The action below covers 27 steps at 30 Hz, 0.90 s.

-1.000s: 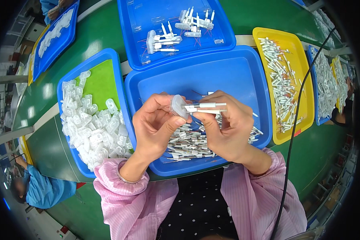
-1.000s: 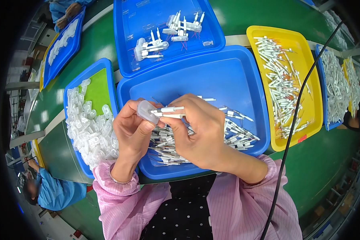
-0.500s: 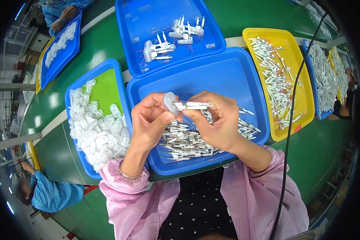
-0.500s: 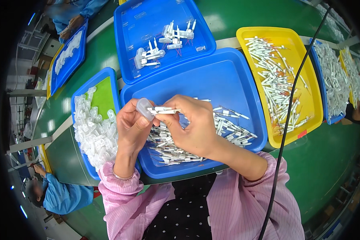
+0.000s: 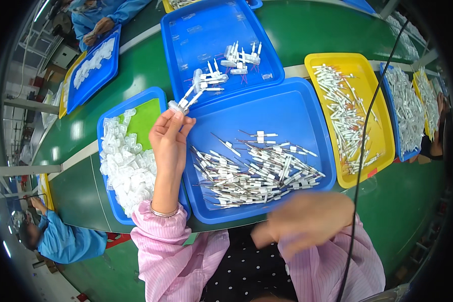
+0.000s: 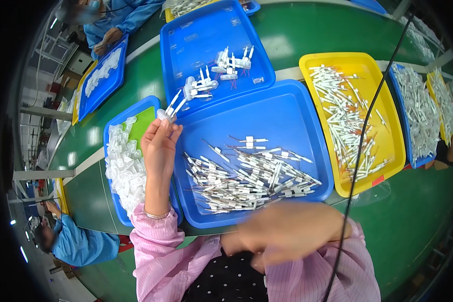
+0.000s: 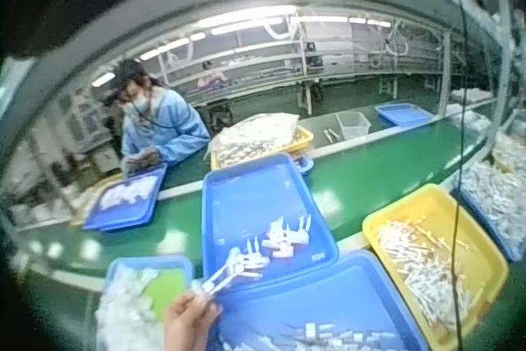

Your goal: The person repeatedly picks a small white plastic housing from a green tray and inserts a white wire connector with exposed copper leads from a blue tray into the housing. After each insertion, the assembled unit is placed into a yellow tray. The process is continuous and repetitive throughout the clip.

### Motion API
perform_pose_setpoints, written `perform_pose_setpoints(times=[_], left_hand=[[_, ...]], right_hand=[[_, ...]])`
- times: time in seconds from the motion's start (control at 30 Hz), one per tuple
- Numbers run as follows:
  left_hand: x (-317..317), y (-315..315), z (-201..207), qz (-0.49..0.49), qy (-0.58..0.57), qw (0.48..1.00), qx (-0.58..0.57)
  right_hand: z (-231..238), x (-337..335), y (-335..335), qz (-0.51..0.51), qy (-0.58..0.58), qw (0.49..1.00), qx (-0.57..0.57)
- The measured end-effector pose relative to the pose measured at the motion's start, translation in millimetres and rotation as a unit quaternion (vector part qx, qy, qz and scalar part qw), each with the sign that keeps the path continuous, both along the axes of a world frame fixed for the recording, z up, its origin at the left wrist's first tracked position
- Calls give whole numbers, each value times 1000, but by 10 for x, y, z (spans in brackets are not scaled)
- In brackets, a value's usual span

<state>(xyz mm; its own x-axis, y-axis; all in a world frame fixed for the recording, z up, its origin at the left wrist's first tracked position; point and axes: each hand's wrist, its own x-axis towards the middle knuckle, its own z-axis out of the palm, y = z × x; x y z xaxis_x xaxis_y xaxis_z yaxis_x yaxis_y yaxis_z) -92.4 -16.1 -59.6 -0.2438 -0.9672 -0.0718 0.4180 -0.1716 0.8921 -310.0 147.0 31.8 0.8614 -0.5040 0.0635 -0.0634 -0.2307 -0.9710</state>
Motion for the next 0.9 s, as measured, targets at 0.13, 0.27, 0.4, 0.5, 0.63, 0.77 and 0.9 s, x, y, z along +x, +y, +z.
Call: perform_pose_setpoints(times=[0.13,0.27,0.4,0.5,0.63,0.77,0.9], left_hand=[[41,-72,-118,36,-39,999,10],[-25,-62,3,29,-64,998,4],[-3,-68,13,12,-108,993,-35],[42,-117,-112,-16,-160,985,-67],[-68,-212,-182,-34,-253,956,-143],[-83,-214,11,-33,-382,883,-269],[-54,-169,-21,12,-502,799,-332]], right_hand=[[-72,-227,153,249,-229,938,-77],[-18,-415,176,278,-404,861,-132],[152,-638,304,284,-509,812,-41],[134,-954,446,334,-503,795,-66],[274,-943,426,292,-519,796,-104],[246,-861,351,226,-564,781,-144],[190,-777,286,162,-593,769,-177]])
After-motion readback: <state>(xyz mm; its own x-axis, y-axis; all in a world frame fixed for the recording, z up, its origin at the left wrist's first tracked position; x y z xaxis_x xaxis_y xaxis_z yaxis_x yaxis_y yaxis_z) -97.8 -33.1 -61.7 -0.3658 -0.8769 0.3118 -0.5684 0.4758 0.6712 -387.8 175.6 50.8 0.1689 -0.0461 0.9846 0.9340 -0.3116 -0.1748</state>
